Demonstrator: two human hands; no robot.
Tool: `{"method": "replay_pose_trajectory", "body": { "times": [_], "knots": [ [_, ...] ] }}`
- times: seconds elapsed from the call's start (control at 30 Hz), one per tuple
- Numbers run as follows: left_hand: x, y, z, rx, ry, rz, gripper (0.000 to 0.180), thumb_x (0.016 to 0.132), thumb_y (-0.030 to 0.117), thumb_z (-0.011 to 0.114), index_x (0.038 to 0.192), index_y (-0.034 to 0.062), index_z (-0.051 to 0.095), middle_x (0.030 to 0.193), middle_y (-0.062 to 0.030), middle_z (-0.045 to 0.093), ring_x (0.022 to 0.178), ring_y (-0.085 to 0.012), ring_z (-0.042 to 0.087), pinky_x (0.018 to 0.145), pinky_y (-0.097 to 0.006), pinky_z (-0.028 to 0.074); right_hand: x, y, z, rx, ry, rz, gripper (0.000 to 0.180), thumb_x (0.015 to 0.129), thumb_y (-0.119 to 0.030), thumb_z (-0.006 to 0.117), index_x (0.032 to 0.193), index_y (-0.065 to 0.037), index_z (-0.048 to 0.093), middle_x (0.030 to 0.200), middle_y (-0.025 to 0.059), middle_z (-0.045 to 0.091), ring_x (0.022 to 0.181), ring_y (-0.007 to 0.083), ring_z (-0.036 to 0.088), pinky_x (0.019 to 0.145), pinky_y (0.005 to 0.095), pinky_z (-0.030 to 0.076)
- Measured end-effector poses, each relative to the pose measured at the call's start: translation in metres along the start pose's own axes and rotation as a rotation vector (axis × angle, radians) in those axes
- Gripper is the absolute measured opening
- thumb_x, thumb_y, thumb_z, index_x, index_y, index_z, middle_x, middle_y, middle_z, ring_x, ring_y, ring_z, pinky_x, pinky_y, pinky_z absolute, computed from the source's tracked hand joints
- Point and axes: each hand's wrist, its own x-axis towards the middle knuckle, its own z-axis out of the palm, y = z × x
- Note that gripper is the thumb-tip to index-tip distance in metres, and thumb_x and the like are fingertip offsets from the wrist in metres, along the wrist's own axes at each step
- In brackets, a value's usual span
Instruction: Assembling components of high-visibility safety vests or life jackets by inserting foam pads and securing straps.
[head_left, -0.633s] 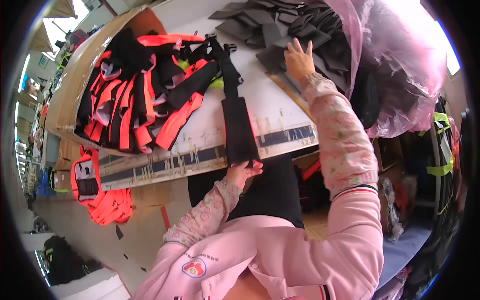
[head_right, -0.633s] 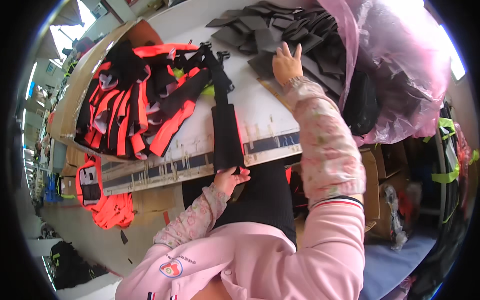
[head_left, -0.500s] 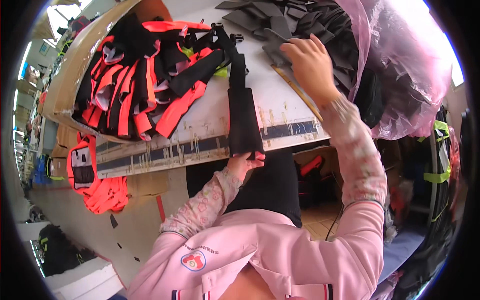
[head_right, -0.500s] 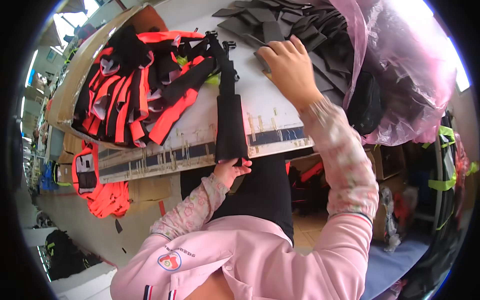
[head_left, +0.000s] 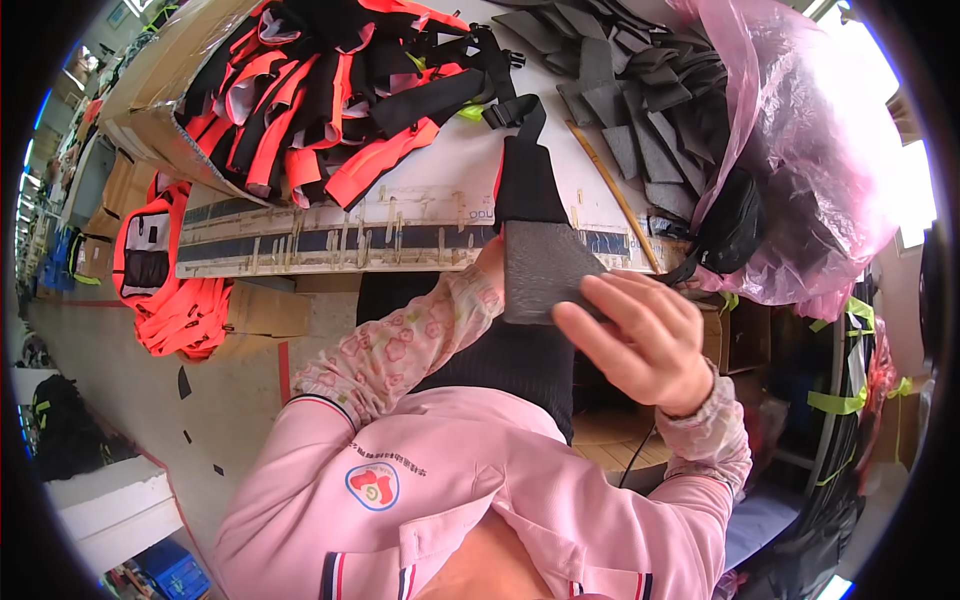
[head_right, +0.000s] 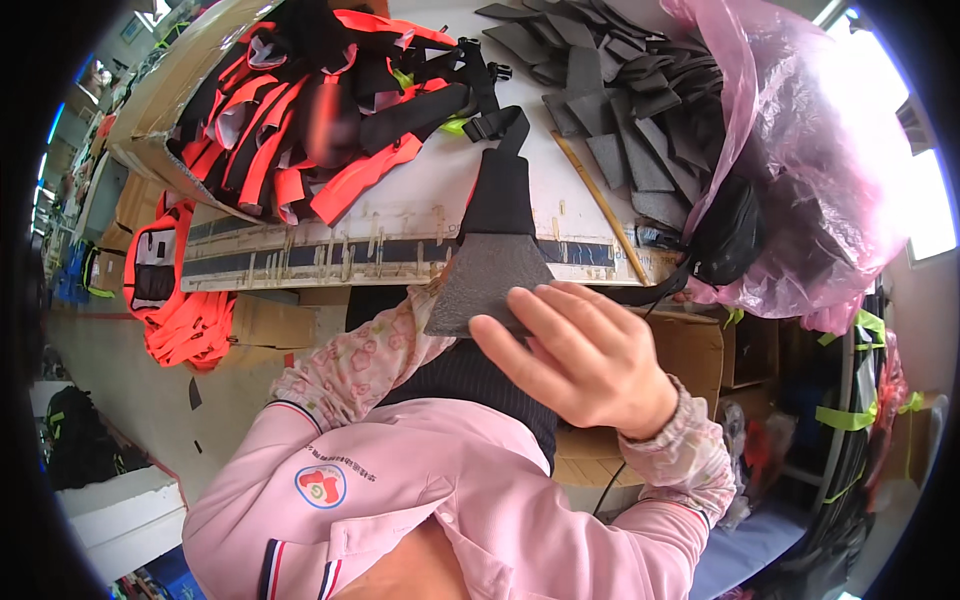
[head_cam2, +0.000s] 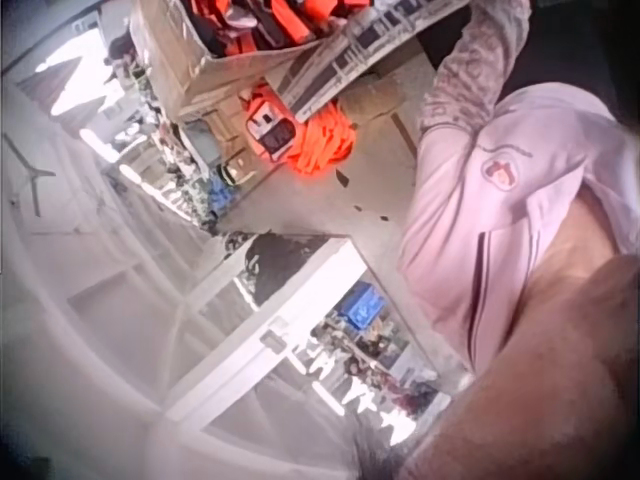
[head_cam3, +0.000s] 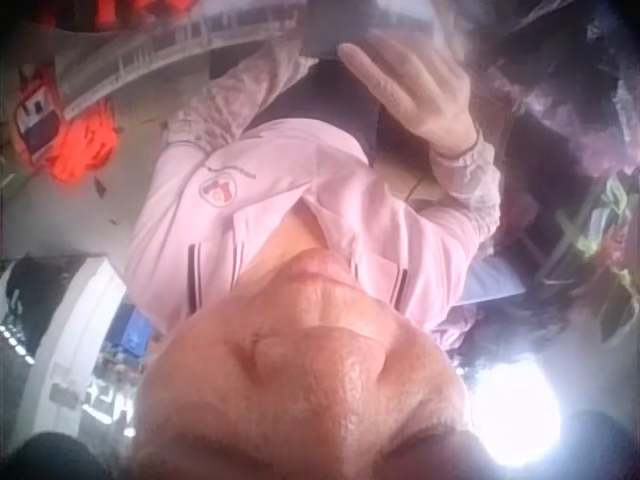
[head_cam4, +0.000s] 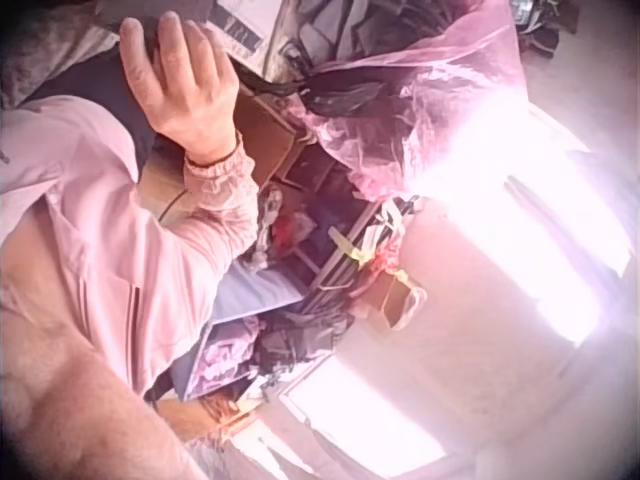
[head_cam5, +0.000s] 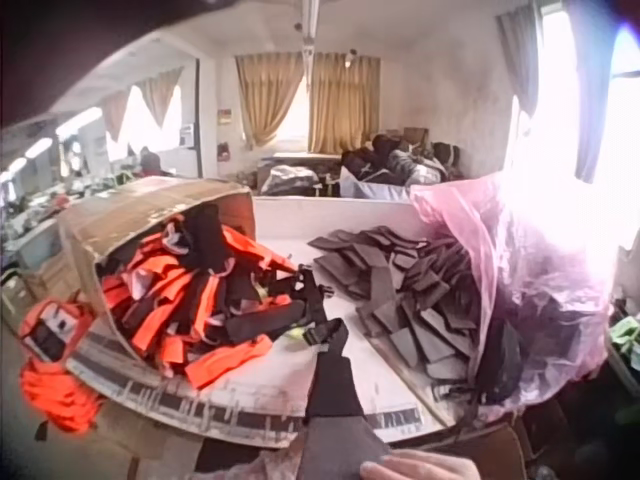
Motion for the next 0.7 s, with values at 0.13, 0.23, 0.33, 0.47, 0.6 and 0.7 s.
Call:
{"method": "replay_pose_trajectory", "body": {
  "times": [0.13, 0.23, 0.33, 0.47, 0.6, 0.7],
  "knots": [
    [0.040, -0.104, -0.008, -0.682, 0.534, 1.189, 0.028, 0.096, 0.015, 0.032, 0.115, 0.0099, 0.051, 0.107, -0.0056, 0.059, 0.097, -0.0109, 0.058, 0.078, -0.028, 0.051, -0.016, -0.015, 0.036, -0.090, -0.164, -0.017, 0.038, 0.068, -0.009, 0.058, 0.106, -0.007, 0.059, 0.096, 0.0133, 0.055, 0.084, 0.0232, 0.058, 0.078, 0.0349, 0.050],
    [0.020, -0.045, -0.028, -0.670, -0.443, 0.003, 0.039, 0.091, 0.032, 0.038, 0.114, 0.0034, 0.050, 0.113, -0.0166, 0.054, 0.101, -0.0289, 0.056, 0.087, -0.043, 0.048, -0.042, -0.021, 0.072, -0.068, -0.407, 0.306, 0.044, 0.072, -0.011, 0.055, 0.114, 0.000, 0.051, 0.105, 0.0167, 0.052, 0.100, 0.0291, 0.053, 0.091, 0.0382, 0.043],
    [0.014, -0.055, -0.030, -0.683, -0.360, 0.010, 0.037, 0.091, 0.031, 0.039, 0.114, 0.0034, 0.050, 0.112, -0.0163, 0.054, 0.100, -0.0282, 0.056, 0.086, -0.042, 0.048, -0.047, -0.034, 0.097, -0.127, -0.417, 0.389, 0.045, 0.075, -0.009, 0.051, 0.119, 0.003, 0.046, 0.117, 0.0205, 0.048, 0.112, 0.0336, 0.048, 0.096, 0.0409, 0.038],
    [-0.001, -0.059, -0.030, -0.697, -0.177, 0.018, 0.034, 0.091, 0.027, 0.041, 0.113, 0.0034, 0.051, 0.110, -0.0157, 0.055, 0.097, -0.0269, 0.057, 0.083, -0.040, 0.049, -0.050, -0.033, 0.109, -0.020, -0.327, 0.471, 0.042, 0.075, -0.007, 0.051, 0.116, 0.005, 0.046, 0.114, 0.0221, 0.051, 0.108, 0.0335, 0.051, 0.092, 0.0384, 0.042],
    [-0.015, -0.056, -0.035, -0.693, 0.011, 0.022, 0.030, 0.090, 0.024, 0.043, 0.111, 0.0033, 0.051, 0.108, -0.0152, 0.056, 0.095, -0.0256, 0.058, 0.081, -0.039, 0.050, -0.052, -0.037, 0.109, 0.056, -0.371, 0.566, 0.039, 0.076, -0.004, 0.049, 0.114, 0.004, 0.047, 0.113, 0.0212, 0.053, 0.107, 0.0319, 0.053, 0.090, 0.0370, 0.044],
    [-0.025, -0.059, -0.035, -0.693, 0.151, 0.028, 0.028, 0.090, 0.021, 0.044, 0.111, 0.0033, 0.052, 0.107, -0.0147, 0.056, 0.093, -0.0246, 0.059, 0.079, -0.037, 0.051, -0.070, -0.034, 0.137, 0.022, -0.344, 0.540, 0.036, 0.076, -0.006, 0.050, 0.111, 0.004, 0.048, 0.103, 0.0179, 0.055, 0.096, 0.0300, 0.056, 0.085, 0.0376, 0.046]
  ]
}}
